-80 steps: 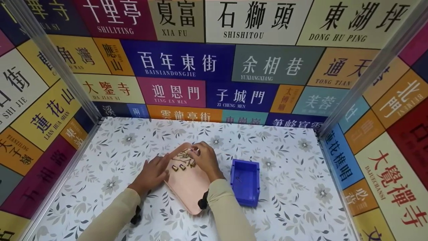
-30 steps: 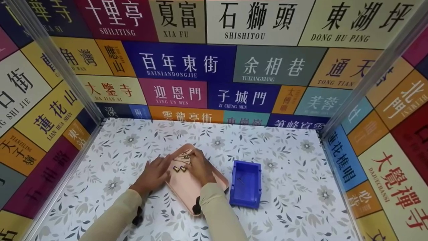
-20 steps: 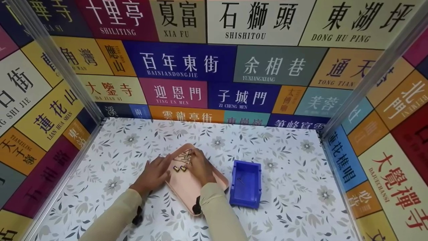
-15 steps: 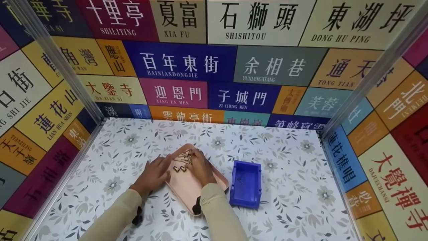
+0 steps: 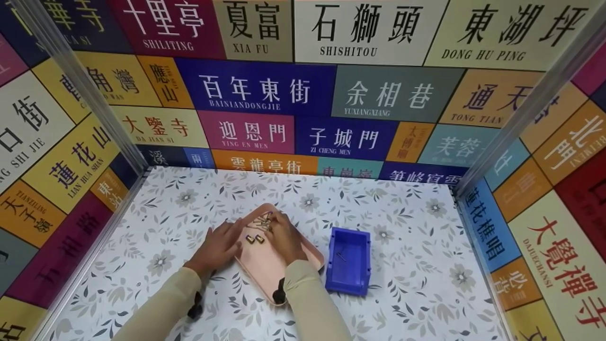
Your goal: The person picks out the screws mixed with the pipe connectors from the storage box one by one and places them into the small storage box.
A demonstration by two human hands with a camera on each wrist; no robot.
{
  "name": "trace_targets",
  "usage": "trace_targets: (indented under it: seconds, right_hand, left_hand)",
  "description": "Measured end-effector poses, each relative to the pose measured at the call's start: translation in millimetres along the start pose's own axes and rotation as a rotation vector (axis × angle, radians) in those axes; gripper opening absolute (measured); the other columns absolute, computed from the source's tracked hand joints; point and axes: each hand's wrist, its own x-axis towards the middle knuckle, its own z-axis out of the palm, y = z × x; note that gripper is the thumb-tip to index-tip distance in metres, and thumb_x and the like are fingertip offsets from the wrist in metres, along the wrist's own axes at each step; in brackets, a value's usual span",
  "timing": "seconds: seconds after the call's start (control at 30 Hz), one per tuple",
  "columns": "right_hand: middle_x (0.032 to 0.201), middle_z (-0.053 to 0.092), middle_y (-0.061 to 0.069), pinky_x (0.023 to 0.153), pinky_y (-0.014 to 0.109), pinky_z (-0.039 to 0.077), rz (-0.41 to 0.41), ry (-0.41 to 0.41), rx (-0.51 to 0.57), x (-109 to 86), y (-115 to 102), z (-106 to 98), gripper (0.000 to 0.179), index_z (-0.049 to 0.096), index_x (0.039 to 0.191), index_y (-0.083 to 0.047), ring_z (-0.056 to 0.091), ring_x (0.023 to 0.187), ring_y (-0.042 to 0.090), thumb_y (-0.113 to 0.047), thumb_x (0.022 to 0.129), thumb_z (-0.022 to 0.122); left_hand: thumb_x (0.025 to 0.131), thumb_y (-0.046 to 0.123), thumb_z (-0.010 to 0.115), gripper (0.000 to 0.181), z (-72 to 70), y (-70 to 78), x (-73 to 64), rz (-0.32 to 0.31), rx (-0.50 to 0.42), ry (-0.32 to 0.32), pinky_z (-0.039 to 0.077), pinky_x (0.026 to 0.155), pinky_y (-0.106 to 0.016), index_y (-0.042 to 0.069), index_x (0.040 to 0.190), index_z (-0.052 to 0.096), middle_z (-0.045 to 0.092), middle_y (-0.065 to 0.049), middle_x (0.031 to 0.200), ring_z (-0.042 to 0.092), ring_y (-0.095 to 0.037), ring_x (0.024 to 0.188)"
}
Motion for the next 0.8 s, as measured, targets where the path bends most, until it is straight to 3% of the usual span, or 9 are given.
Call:
trace_targets:
  seconds: [0.37,0.53,0.8]
  right_hand:
    - [0.107,0.063,0.011,0.087,0.036,0.055,-0.083,0.078,-0.036,0.6,0.0,5.0,0.013,0.067,0.075,-0.005,0.059,0.100,0.025,-0.004,0.084,0.076]
    - [0.104,0.061,0.005,0.083,0.035,0.055,-0.058,0.062,-0.044,0.5,-1.6,6.8,0.014,0.070,0.077,-0.008,0.060,0.096,0.021,-0.012,0.090,0.076]
    - [0.111,0.061,0.005,0.089,0.035,0.055,0.041,0.003,0.017,3.7,-6.4,3.6,0.012,0.070,0.085,-0.008,0.059,0.103,0.020,-0.015,0.095,0.071]
  left_hand:
    - [0.101,0.047,0.041,0.071,3.3,-3.4,2.6,0.017,-0.014,0.010,0.018,0.120,-0.073,0.027,0.165,0.019,0.047,-0.007,0.155,0.034,-0.032,0.152]
    - [0.101,0.047,0.040,0.071,4.7,-5.0,2.4,0.027,0.007,0.015,0.021,0.119,-0.073,0.029,0.165,0.018,0.048,-0.006,0.153,0.036,-0.029,0.150]
    - [0.101,0.047,0.040,0.071,4.1,-5.0,1.8,0.020,-0.012,0.011,0.018,0.120,-0.073,0.027,0.165,0.018,0.046,-0.006,0.156,0.032,-0.032,0.153]
